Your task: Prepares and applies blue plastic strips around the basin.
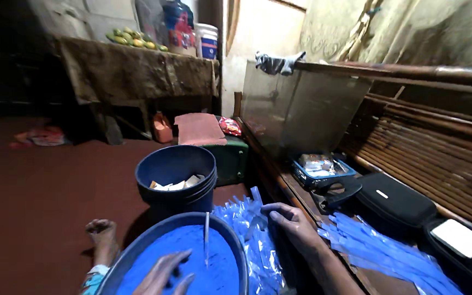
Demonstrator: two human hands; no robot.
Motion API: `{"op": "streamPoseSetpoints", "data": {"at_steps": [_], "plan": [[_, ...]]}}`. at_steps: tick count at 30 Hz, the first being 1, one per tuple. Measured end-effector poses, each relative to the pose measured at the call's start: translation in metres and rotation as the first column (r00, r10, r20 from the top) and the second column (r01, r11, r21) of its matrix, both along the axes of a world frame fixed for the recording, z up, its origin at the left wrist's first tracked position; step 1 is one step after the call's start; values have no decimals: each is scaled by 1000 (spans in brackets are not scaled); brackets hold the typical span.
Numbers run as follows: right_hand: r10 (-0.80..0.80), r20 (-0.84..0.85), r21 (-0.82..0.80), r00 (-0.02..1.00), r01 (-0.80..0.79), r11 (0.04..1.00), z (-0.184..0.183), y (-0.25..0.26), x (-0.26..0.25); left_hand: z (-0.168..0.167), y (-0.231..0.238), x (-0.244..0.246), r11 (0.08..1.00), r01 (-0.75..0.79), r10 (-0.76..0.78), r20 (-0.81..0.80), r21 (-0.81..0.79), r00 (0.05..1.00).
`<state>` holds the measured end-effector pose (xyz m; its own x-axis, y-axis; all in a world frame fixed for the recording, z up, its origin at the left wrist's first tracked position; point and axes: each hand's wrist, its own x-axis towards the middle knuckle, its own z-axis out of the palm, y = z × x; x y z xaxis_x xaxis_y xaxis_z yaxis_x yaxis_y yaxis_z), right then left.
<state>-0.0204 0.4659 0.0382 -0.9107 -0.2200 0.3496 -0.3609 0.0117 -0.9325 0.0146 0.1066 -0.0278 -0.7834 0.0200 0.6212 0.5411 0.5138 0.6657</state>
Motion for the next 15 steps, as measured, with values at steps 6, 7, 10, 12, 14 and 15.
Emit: {"op": "streamPoseSetpoints", "data": {"at_steps": [6, 7, 10, 12, 14, 15], "plan": [[325, 34, -17, 945, -325, 946, 54, -57, 18, 98, 67, 2, 928, 279, -351, 320, 248, 880], [350, 44, -23, 936, -349, 937, 56, -67, 18, 101, 67, -5, 898, 308, -408, 334, 315, 850], [371, 99, -81, 923, -364, 928, 53, -91, 18, 106, 63, -7, 842, 301, -454, 285, 448, 844], [351, 151, -178, 924, -324, 929, 43, -104, 18, 104, 58, -6, 860, 250, -383, 240, 444, 892], [342, 203, -250, 917, -290, 924, 32, -115, 20, 102, 50, -6, 876, 222, -337, 213, 429, 917], [353, 218, -260, 910, -294, 920, 25, -119, 22, 102, 47, -6, 878, 211, -324, 209, 430, 923]]}}
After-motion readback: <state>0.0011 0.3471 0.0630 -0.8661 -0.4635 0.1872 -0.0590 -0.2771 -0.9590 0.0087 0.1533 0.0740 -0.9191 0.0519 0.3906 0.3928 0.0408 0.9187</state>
